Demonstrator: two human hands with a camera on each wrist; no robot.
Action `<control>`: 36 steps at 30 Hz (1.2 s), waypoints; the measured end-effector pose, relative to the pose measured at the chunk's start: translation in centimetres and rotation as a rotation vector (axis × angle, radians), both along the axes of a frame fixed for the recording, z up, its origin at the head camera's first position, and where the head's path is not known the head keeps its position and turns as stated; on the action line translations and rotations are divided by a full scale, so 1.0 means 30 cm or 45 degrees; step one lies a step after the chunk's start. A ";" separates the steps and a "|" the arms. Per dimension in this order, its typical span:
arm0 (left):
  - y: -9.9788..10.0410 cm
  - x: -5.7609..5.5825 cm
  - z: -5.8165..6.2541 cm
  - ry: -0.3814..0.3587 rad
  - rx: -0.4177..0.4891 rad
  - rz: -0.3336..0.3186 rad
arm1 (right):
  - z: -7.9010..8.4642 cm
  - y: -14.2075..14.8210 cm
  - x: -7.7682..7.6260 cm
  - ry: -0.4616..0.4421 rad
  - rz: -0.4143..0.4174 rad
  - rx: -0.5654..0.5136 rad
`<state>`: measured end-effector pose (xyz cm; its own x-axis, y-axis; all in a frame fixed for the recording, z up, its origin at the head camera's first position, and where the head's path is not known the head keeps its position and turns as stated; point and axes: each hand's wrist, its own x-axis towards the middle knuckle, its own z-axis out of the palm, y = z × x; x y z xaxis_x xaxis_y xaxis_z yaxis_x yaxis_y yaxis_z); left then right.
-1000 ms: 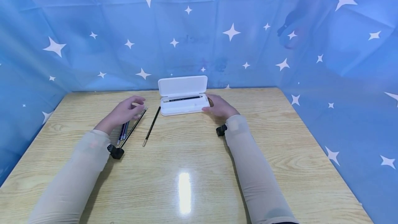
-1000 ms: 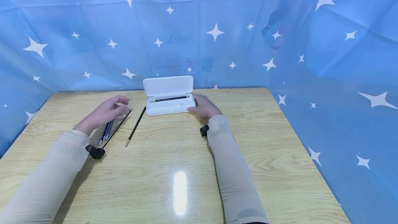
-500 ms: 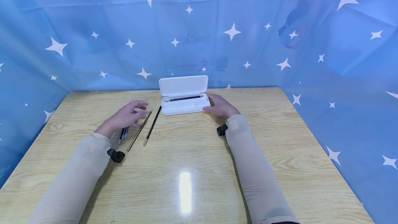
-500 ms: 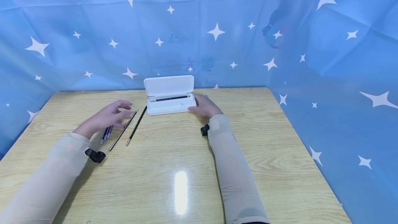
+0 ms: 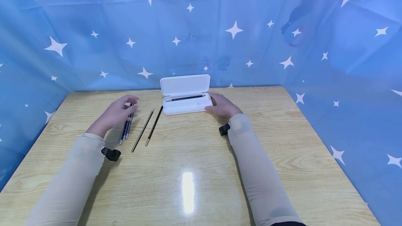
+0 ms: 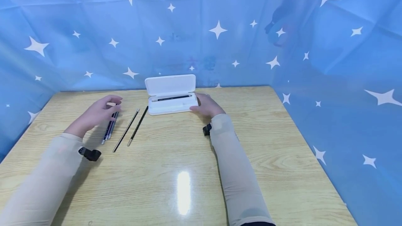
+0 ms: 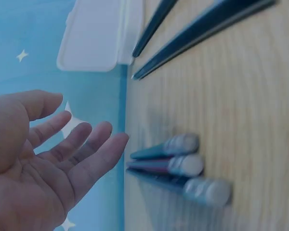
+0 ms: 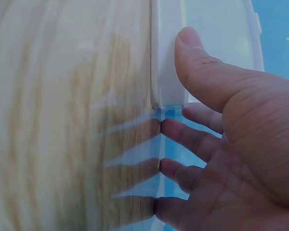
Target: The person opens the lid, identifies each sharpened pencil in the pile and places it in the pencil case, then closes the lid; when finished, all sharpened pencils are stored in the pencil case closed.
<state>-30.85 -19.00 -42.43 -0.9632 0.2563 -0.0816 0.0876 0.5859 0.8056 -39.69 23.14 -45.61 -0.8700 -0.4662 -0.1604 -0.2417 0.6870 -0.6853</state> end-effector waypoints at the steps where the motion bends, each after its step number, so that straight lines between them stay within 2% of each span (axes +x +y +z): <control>1: -0.005 -0.001 0.002 0.003 -0.005 0.016 | 0.001 0.000 0.001 0.001 0.001 0.000; 5: -0.010 -0.004 -0.001 0.016 -0.009 0.053 | 0.004 0.002 0.002 0.025 0.012 -0.003; 9: -0.012 -0.010 -0.016 0.022 -0.011 0.057 | -0.002 0.004 -0.002 0.030 0.026 -0.013; 16: -0.014 -0.014 -0.027 0.016 -0.007 0.032 | 0.000 -0.001 -0.003 0.014 0.005 0.019; 29: -0.001 -0.009 -0.017 -0.035 0.069 -0.026 | 0.009 -0.009 0.000 0.033 0.014 0.028; 36: -0.001 -0.008 -0.017 0.000 -0.054 0.002 | 0.006 -0.006 0.001 0.029 0.055 -0.087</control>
<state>-31.08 -19.04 -42.94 -0.9636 0.2509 -0.0923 0.0867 0.6198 0.7799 -39.64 22.97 -45.43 -0.8520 -0.5123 -0.1076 -0.2858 0.6274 -0.7243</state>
